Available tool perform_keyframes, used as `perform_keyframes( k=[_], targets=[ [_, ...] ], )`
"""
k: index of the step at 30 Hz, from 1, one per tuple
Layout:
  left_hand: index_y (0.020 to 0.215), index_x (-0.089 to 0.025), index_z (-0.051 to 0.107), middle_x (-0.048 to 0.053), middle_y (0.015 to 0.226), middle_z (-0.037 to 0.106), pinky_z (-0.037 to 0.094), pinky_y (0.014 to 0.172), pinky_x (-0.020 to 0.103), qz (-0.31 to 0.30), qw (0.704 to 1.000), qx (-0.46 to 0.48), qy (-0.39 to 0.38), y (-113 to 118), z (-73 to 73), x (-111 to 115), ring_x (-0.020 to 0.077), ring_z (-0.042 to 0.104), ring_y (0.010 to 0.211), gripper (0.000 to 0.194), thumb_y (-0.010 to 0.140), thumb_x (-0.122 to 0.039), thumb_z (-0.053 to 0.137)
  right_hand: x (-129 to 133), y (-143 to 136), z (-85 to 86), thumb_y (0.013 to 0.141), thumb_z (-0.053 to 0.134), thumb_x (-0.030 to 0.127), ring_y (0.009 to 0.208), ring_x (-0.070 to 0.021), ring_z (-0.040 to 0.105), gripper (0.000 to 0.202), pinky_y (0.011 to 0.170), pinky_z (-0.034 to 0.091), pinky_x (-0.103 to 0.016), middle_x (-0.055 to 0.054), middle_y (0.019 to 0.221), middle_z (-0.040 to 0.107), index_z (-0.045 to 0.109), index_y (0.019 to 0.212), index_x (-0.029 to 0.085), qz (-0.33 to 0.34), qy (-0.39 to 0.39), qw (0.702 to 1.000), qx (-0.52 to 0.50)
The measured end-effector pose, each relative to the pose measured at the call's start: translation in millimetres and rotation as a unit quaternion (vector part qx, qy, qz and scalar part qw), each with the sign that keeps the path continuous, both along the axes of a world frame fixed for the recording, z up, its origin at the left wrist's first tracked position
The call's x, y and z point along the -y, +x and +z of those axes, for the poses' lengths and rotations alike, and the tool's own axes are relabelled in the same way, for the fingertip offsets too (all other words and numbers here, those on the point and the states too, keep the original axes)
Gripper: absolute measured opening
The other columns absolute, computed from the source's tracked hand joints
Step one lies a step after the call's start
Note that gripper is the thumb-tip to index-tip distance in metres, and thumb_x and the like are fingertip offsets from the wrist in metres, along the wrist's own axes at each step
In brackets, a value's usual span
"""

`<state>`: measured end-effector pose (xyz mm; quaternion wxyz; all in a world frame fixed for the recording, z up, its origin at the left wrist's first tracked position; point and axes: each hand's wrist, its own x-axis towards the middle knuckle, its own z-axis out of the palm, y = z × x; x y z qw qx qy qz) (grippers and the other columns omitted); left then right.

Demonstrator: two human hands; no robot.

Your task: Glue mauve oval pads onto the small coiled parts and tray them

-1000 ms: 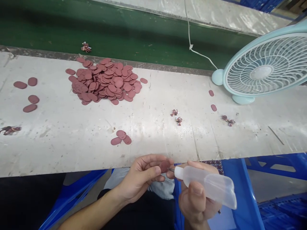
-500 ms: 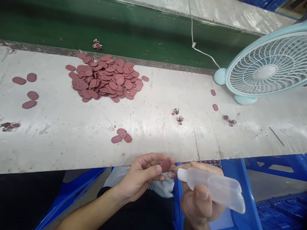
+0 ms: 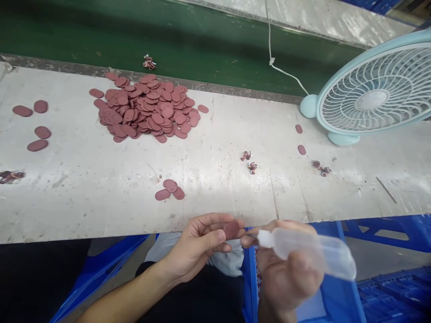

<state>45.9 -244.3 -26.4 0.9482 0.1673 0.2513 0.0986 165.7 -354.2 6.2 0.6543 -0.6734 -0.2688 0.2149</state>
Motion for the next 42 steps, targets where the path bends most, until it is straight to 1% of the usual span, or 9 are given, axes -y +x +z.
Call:
perform_keyframes(
  k=[3,7,9,14,18,20,27,31,42],
  targets=[
    [0.11,-0.021,0.076,0.009,0.12,0.076,0.058,0.074,0.015,0.0,1.0,0.003,0.017,-2,-0.2,-3,0.0213,0.073,0.109,0.022,0.088,-0.018,0.073,-5,38,-2.8,0.097,0.043,0.046,0.058,-0.0156,0.068,0.028,0.043,0.057,-0.024,0.001,0.07,0.062,0.062,0.105,0.026,-0.03,0.176,0.932,-0.315],
    [0.11,-0.02,0.075,0.01,0.121,0.076,0.058,0.073,0.015,0.02,0.998,-0.014,0.055,-5,0.5,-14,0.0225,0.072,0.111,0.021,0.089,-0.018,0.072,-3,109,-36.1,0.093,0.053,0.024,0.079,-0.0124,0.071,0.032,0.06,0.063,-0.017,-0.001,0.085,0.063,0.045,0.124,0.021,0.112,0.364,0.628,-0.679],
    [0.109,-0.021,0.075,0.01,0.12,0.076,0.058,0.071,0.016,0.034,0.995,-0.026,0.092,-7,-0.1,-20,0.023,0.072,0.111,0.021,0.088,-0.019,0.073,-1,134,-51.9,0.089,0.05,0.01,0.078,-0.0129,0.071,0.033,0.057,0.063,-0.019,0.0,0.082,0.061,0.043,0.12,0.021,0.152,0.374,0.574,-0.712],
    [0.108,-0.021,0.076,0.011,0.121,0.075,0.058,0.07,0.02,0.054,0.98,-0.05,0.186,-11,-6.2,-33,0.0254,0.071,0.111,0.021,0.087,-0.023,0.075,-5,123,-39.7,0.087,0.063,0.014,0.061,-0.0087,0.066,0.03,0.04,0.052,-0.011,0.007,0.071,0.055,0.05,0.113,0.024,0.196,0.4,0.604,-0.661],
    [0.11,-0.019,0.075,0.013,0.119,0.075,0.058,0.071,0.024,0.047,0.971,-0.057,0.227,-10,-9.2,-40,0.0263,0.07,0.109,0.025,0.086,-0.027,0.076,-50,77,-1.7,0.098,0.051,0.049,0.038,-0.0062,0.048,0.025,0.031,0.039,-0.014,0.009,0.059,0.048,0.058,0.098,0.025,0.151,0.151,0.95,-0.23],
    [0.11,-0.018,0.075,0.014,0.115,0.076,0.058,0.07,0.025,0.034,0.972,-0.04,0.228,-8,-9.2,-44,0.0257,0.071,0.105,0.028,0.085,-0.03,0.077,-94,67,10.3,0.098,0.053,0.045,0.046,-0.0114,0.057,0.023,0.041,0.05,-0.023,0.006,0.059,0.054,0.062,0.095,0.024,0.147,0.012,0.988,-0.037],
    [0.101,-0.016,0.077,0.016,0.11,0.076,0.056,0.059,0.021,0.026,0.983,0.007,0.18,-2,-11.8,-48,0.0273,0.073,0.101,0.036,0.074,-0.037,0.086,-313,98,13.3,0.095,0.064,0.031,0.105,-0.0228,0.067,0.02,0.095,0.055,-0.045,-0.008,0.112,0.07,0.066,0.11,0.016,0.196,-0.129,0.935,0.266],
    [0.098,-0.016,0.078,0.016,0.108,0.077,0.055,0.052,0.019,0.03,0.987,0.015,0.157,2,-20.7,-49,0.029,0.075,0.097,0.041,0.068,-0.042,0.09,-395,106,17.7,0.097,0.064,0.033,0.119,-0.0269,0.061,0.031,0.1,0.052,-0.051,-0.01,0.133,0.061,0.063,0.123,0.018,0.24,-0.198,0.87,0.383],
    [0.1,-0.018,0.077,0.015,0.108,0.078,0.054,0.051,0.019,0.026,0.984,0.032,0.173,3,-27.5,-52,0.0278,0.076,0.096,0.046,0.066,-0.047,0.09,-406,115,43.1,0.096,0.065,0.035,0.108,-0.0243,0.065,0.033,0.091,0.057,-0.046,-0.01,0.125,0.064,0.062,0.123,0.016,0.244,-0.346,0.767,0.483]
  ],
)
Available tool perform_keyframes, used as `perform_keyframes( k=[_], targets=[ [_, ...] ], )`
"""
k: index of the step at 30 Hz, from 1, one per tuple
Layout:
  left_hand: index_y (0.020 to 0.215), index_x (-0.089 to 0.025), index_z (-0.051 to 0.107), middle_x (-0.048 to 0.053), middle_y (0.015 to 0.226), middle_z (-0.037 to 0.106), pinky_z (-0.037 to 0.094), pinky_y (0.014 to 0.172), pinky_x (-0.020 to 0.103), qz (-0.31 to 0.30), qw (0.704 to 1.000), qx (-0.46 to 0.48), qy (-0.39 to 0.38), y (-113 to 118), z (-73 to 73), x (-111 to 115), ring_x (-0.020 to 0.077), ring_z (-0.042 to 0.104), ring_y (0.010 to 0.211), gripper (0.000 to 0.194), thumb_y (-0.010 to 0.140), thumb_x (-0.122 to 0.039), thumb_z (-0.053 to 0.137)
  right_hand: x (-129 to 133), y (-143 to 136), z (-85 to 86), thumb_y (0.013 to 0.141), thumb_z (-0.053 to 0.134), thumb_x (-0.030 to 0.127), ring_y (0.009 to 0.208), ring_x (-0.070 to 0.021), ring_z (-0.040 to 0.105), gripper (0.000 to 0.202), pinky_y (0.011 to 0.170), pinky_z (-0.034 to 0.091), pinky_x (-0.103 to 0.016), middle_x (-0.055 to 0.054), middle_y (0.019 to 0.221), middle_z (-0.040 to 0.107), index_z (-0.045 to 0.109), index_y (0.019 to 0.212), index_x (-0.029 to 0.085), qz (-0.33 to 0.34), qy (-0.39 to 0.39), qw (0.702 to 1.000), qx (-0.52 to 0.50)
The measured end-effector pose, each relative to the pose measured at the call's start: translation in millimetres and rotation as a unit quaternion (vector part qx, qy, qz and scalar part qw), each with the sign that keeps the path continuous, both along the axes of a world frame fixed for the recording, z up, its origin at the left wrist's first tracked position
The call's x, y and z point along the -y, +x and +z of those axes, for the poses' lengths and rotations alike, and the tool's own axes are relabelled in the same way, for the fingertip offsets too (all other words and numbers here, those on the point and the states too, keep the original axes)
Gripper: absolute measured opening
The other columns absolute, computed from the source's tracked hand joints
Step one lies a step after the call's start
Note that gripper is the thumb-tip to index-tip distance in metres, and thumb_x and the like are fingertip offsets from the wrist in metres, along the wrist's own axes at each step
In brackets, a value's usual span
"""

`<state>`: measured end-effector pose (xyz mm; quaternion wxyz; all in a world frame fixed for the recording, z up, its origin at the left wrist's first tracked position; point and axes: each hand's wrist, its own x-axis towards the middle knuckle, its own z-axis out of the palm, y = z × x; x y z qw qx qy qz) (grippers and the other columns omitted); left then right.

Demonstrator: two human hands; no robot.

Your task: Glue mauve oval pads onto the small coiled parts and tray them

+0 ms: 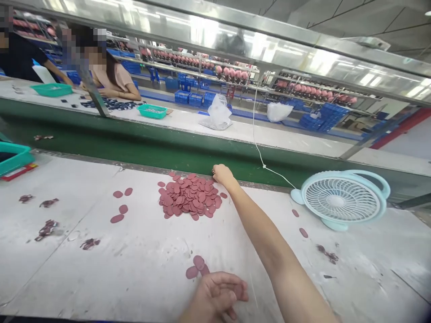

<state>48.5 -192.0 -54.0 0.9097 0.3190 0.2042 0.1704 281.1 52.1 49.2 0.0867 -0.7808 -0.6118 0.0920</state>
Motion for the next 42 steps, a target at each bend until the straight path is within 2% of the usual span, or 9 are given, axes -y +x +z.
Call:
perform_keyframes(
  k=[7,12,16,21,27,33,37,40,42],
  targets=[
    [0.102,-0.014,0.076,0.019,0.112,0.076,0.056,0.061,0.023,-0.012,0.999,-0.026,0.019,-8,21.5,1,0.0276,0.073,0.1,0.039,0.075,-0.04,0.085,125,30,2.5,0.097,0.062,0.037,0.097,-0.0205,0.067,0.025,0.087,0.057,-0.042,-0.006,0.11,0.068,0.065,0.112,0.017,-0.037,-0.016,0.999,-0.006],
    [0.107,-0.017,0.076,0.016,0.112,0.076,0.055,0.066,0.023,-0.042,0.999,-0.008,0.027,-10,20.0,0,0.0255,0.071,0.103,0.031,0.081,-0.034,0.08,231,20,-27.1,0.096,0.059,0.025,0.09,-0.02,0.065,0.015,0.083,0.054,-0.039,-0.005,0.098,0.068,0.065,0.107,0.018,-0.104,-0.013,0.994,-0.021],
    [0.108,-0.018,0.075,0.015,0.113,0.075,0.056,0.067,0.023,-0.038,0.998,-0.011,0.044,-11,18.4,1,0.0252,0.07,0.103,0.029,0.083,-0.031,0.078,282,-2,-51.7,0.094,0.051,0.018,0.095,-0.0202,0.065,0.021,0.086,0.052,-0.035,-0.006,0.103,0.067,0.063,0.11,0.021,-0.132,0.023,0.99,-0.052],
    [0.111,-0.017,0.074,0.015,0.113,0.074,0.057,0.066,0.024,-0.034,0.997,-0.021,0.066,-11,11.9,1,0.027,0.069,0.105,0.03,0.084,-0.03,0.077,306,0,-61.0,0.094,0.051,0.024,0.095,-0.0206,0.067,0.025,0.086,0.054,-0.036,-0.005,0.106,0.069,0.06,0.117,0.023,-0.144,0.052,0.985,-0.086],
    [0.111,-0.02,0.074,0.014,0.117,0.073,0.057,0.066,0.023,-0.01,0.997,-0.021,0.07,-15,6.8,3,0.0252,0.07,0.102,0.026,0.087,-0.03,0.074,318,7,-52.2,0.096,0.049,0.027,0.119,-0.0332,0.058,0.041,0.099,0.049,-0.052,-0.019,0.128,0.06,0.051,0.135,0.013,-0.172,0.09,0.98,-0.049],
    [0.107,-0.02,0.076,0.013,0.116,0.075,0.056,0.063,0.02,0.018,0.999,-0.017,0.034,-14,11.8,1,0.023,0.072,0.097,0.023,0.086,-0.029,0.075,334,-19,-45.2,0.09,0.057,0.014,0.105,-0.0259,0.065,0.024,0.095,0.052,-0.042,-0.006,0.108,0.069,0.069,0.108,0.024,-0.05,0.054,0.994,-0.086],
    [0.106,-0.02,0.076,0.013,0.117,0.076,0.056,0.063,0.019,0.034,0.999,-0.013,-0.005,-17,13.9,3,0.0242,0.074,0.099,0.021,0.085,-0.026,0.076,335,-25,-49.0,0.091,0.054,0.012,0.095,-0.0275,0.067,0.022,0.088,0.054,-0.046,-0.008,0.101,0.07,0.07,0.103,0.021,-0.057,0.082,0.989,-0.112],
    [0.107,-0.019,0.075,0.014,0.116,0.076,0.056,0.063,0.019,0.042,0.999,-0.003,-0.013,-21,14.2,10,0.0259,0.073,0.104,0.021,0.086,-0.023,0.076,346,-43,-42.9,0.094,0.054,0.018,0.092,-0.0247,0.067,0.016,0.086,0.056,-0.044,-0.008,0.103,0.068,0.066,0.105,0.021,-0.102,0.149,0.969,-0.166],
    [0.108,-0.02,0.075,0.013,0.117,0.076,0.056,0.064,0.018,0.049,0.999,0.004,-0.013,-22,13.5,16,0.0246,0.073,0.104,0.021,0.086,-0.021,0.075,359,-65,-35.8,0.096,0.056,0.021,0.087,-0.0198,0.069,0.013,0.076,0.06,-0.035,-0.005,0.106,0.065,0.065,0.104,0.025,-0.139,0.205,0.918,-0.309]
  ],
)
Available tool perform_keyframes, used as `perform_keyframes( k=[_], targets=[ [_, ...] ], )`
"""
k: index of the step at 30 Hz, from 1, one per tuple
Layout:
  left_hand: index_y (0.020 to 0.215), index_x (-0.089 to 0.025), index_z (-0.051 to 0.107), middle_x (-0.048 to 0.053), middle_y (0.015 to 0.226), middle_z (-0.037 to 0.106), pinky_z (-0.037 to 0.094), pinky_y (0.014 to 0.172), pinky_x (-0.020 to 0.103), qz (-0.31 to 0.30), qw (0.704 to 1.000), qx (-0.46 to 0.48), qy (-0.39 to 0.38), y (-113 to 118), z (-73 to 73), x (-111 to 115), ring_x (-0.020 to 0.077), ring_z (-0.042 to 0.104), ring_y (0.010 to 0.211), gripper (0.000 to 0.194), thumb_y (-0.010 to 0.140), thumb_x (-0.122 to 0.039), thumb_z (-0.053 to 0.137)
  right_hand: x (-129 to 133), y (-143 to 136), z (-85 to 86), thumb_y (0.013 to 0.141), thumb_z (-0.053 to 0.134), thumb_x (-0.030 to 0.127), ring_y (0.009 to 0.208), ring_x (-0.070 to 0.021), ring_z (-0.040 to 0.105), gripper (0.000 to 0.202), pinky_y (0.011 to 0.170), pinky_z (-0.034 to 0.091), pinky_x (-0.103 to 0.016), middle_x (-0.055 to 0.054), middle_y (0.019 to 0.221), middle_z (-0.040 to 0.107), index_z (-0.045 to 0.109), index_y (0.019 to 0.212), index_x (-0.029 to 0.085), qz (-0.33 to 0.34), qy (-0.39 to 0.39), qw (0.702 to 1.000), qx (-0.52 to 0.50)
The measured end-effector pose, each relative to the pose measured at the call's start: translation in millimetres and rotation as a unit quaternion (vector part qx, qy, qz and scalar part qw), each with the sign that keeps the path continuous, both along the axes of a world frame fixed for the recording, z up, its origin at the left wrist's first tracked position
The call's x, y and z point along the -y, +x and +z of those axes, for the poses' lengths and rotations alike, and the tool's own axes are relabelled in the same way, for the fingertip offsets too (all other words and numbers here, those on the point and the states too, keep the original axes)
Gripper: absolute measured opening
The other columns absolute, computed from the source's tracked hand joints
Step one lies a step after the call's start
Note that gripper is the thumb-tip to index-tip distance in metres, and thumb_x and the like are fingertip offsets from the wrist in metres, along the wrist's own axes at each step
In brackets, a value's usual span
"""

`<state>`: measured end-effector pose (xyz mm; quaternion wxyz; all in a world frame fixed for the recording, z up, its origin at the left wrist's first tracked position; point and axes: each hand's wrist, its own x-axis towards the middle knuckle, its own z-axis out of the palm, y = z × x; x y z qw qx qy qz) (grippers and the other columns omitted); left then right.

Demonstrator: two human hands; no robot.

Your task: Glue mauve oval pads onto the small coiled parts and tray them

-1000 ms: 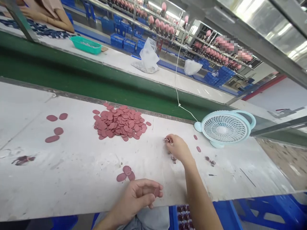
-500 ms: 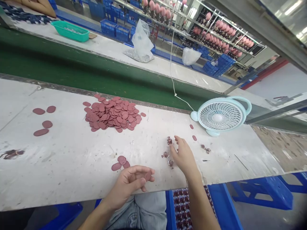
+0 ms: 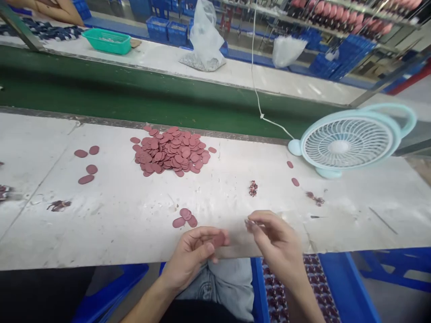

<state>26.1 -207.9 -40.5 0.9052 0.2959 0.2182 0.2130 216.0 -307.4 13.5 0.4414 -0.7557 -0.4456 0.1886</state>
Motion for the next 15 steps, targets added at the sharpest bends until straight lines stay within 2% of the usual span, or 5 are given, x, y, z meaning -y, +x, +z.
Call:
perform_keyframes(
  k=[3,5,7,10,15],
  targets=[
    [0.109,-0.022,0.075,0.01,0.119,0.076,0.057,0.067,0.019,-0.003,1.0,0.002,0.018,-1,-2.4,9,0.0216,0.073,0.102,0.023,0.086,-0.018,0.074,18,-36,6.8,0.096,0.059,0.022,0.076,-0.0141,0.07,0.012,0.064,0.06,-0.025,-0.001,0.097,0.065,0.067,0.102,0.029,-0.016,0.084,0.965,-0.25],
    [0.111,-0.022,0.074,0.009,0.122,0.075,0.058,0.071,0.02,-0.015,0.999,0.003,0.036,-1,-3.6,13,0.0191,0.072,0.1,0.025,0.086,-0.017,0.075,26,-54,5.5,0.095,0.062,0.022,0.071,-0.0127,0.069,0.011,0.065,0.06,-0.022,0.001,0.086,0.067,0.068,0.101,0.029,-0.026,0.084,0.946,-0.313],
    [0.112,-0.023,0.074,0.009,0.125,0.073,0.059,0.08,0.024,-0.031,0.998,0.005,0.048,-1,-3.8,16,0.0184,0.072,0.101,0.026,0.087,-0.017,0.074,30,-63,0.5,0.093,0.066,0.022,0.071,-0.0134,0.069,0.008,0.068,0.06,-0.022,0.001,0.082,0.07,0.07,0.097,0.028,-0.047,0.065,0.942,-0.325],
    [0.113,-0.023,0.074,0.009,0.128,0.072,0.058,0.093,0.03,-0.054,0.997,-0.005,0.057,0,-2.1,19,0.0205,0.071,0.107,0.027,0.087,-0.015,0.073,36,-64,-7.1,0.09,0.068,0.02,0.077,-0.0163,0.071,0.01,0.071,0.061,-0.026,-0.001,0.09,0.074,0.072,0.096,0.027,-0.07,0.042,0.949,-0.304],
    [0.112,-0.024,0.074,0.008,0.127,0.072,0.058,0.093,0.028,-0.079,0.993,-0.023,0.089,5,3.9,21,0.018,0.072,0.103,0.029,0.087,-0.01,0.072,43,-55,-7.0,0.088,0.066,0.014,0.079,-0.0159,0.072,0.018,0.072,0.061,-0.025,0.001,0.091,0.075,0.072,0.098,0.028,-0.049,0.02,0.964,-0.262]
  ],
)
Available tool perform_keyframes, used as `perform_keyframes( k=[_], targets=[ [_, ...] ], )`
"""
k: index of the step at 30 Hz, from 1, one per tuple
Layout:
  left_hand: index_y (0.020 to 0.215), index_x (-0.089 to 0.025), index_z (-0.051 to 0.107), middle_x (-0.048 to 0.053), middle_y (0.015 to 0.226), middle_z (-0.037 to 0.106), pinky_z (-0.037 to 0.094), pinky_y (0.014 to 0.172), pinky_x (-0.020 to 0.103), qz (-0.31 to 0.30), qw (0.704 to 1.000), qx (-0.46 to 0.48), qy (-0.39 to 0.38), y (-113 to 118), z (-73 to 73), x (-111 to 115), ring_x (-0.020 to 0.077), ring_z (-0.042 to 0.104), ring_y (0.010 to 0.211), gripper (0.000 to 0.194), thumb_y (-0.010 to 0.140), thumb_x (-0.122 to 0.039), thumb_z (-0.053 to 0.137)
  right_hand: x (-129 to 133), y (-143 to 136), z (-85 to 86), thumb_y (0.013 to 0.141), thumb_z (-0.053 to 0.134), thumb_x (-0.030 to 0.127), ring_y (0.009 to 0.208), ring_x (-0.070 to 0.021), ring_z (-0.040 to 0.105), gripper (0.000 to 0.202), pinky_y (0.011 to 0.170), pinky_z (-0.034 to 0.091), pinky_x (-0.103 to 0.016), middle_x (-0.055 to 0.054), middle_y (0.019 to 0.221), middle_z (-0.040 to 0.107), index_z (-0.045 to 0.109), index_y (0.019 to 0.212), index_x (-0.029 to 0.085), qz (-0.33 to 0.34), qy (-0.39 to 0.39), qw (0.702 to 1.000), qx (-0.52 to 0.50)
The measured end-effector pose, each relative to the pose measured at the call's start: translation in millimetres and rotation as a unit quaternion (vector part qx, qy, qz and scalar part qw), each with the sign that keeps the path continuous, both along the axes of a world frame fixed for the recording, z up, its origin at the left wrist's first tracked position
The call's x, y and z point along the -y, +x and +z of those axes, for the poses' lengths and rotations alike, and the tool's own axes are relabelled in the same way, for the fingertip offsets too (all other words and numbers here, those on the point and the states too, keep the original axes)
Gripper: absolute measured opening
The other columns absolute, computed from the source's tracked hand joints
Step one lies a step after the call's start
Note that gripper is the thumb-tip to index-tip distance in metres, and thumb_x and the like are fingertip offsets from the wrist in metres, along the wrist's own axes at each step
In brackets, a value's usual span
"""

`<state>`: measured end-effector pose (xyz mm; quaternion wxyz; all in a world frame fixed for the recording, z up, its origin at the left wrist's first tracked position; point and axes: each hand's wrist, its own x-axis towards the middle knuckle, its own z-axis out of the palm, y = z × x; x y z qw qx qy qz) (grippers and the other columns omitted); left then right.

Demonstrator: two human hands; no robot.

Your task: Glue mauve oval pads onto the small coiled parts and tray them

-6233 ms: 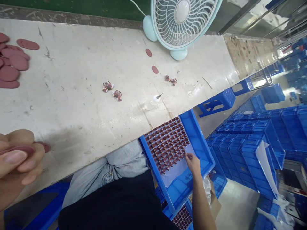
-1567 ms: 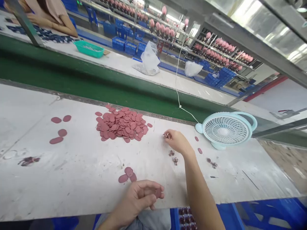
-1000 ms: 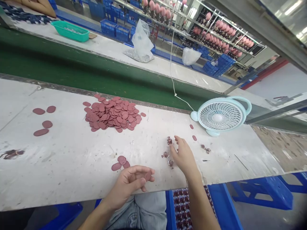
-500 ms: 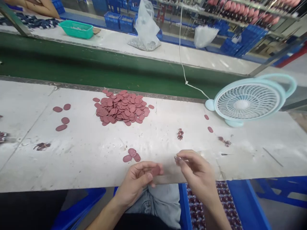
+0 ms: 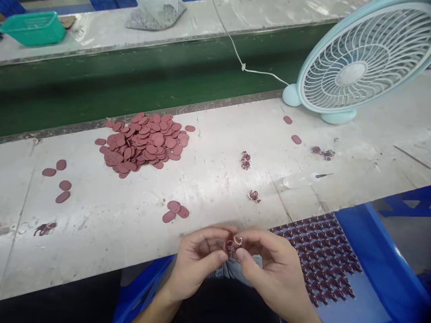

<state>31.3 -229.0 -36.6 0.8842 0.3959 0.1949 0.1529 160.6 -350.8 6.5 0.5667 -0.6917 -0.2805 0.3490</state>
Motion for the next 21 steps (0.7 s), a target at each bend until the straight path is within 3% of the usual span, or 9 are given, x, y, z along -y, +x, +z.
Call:
perform_keyframes(
  k=[4,8,11,16,21],
  targets=[
    [0.11,-0.024,0.074,0.008,0.125,0.073,0.059,0.09,0.025,-0.002,1.0,-0.016,-0.004,4,3.6,2,0.017,0.073,0.102,0.028,0.085,-0.01,0.074,0,5,4.0,0.085,0.067,0.013,0.075,-0.015,0.072,0.017,0.07,0.06,-0.024,0.002,0.088,0.075,0.071,0.094,0.026,0.022,-0.012,0.999,0.029],
    [0.091,-0.021,0.074,0.007,0.119,0.076,0.059,0.087,0.027,0.023,0.998,-0.049,-0.03,3,2.4,7,0.0182,0.074,0.098,0.014,0.082,-0.01,0.077,-1,8,5.4,0.083,0.068,0.012,0.072,-0.0145,0.072,0.015,0.068,0.061,-0.023,0.002,0.086,0.075,0.07,0.091,0.024,0.024,-0.005,0.999,0.025],
    [0.08,-0.019,0.076,0.009,0.116,0.077,0.059,0.088,0.031,0.042,0.996,-0.076,-0.005,1,1.6,11,0.0219,0.074,0.1,0.007,0.082,-0.012,0.078,-2,9,6.0,0.083,0.069,0.013,0.071,-0.0146,0.072,0.012,0.066,0.061,-0.023,0.001,0.083,0.075,0.071,0.089,0.023,0.021,-0.002,1.0,0.013],
    [0.082,-0.02,0.079,0.01,0.112,0.078,0.058,0.096,0.038,0.064,0.994,-0.089,0.018,-1,3.4,15,0.028,0.07,0.113,0.005,0.082,-0.015,0.078,-2,10,5.7,0.086,0.07,0.018,0.076,-0.0169,0.075,0.008,0.068,0.063,-0.026,-0.002,0.09,0.077,0.073,0.091,0.023,0.02,0.007,0.999,-0.039],
    [0.083,-0.021,0.08,0.011,0.114,0.077,0.059,0.095,0.038,0.067,0.993,-0.089,0.025,0,4.4,14,0.0284,0.07,0.114,0.007,0.083,-0.014,0.076,-3,8,3.2,0.086,0.07,0.018,0.076,-0.0181,0.074,0.009,0.068,0.064,-0.028,-0.002,0.089,0.077,0.073,0.089,0.025,0.008,0.017,0.998,-0.06]
  ],
)
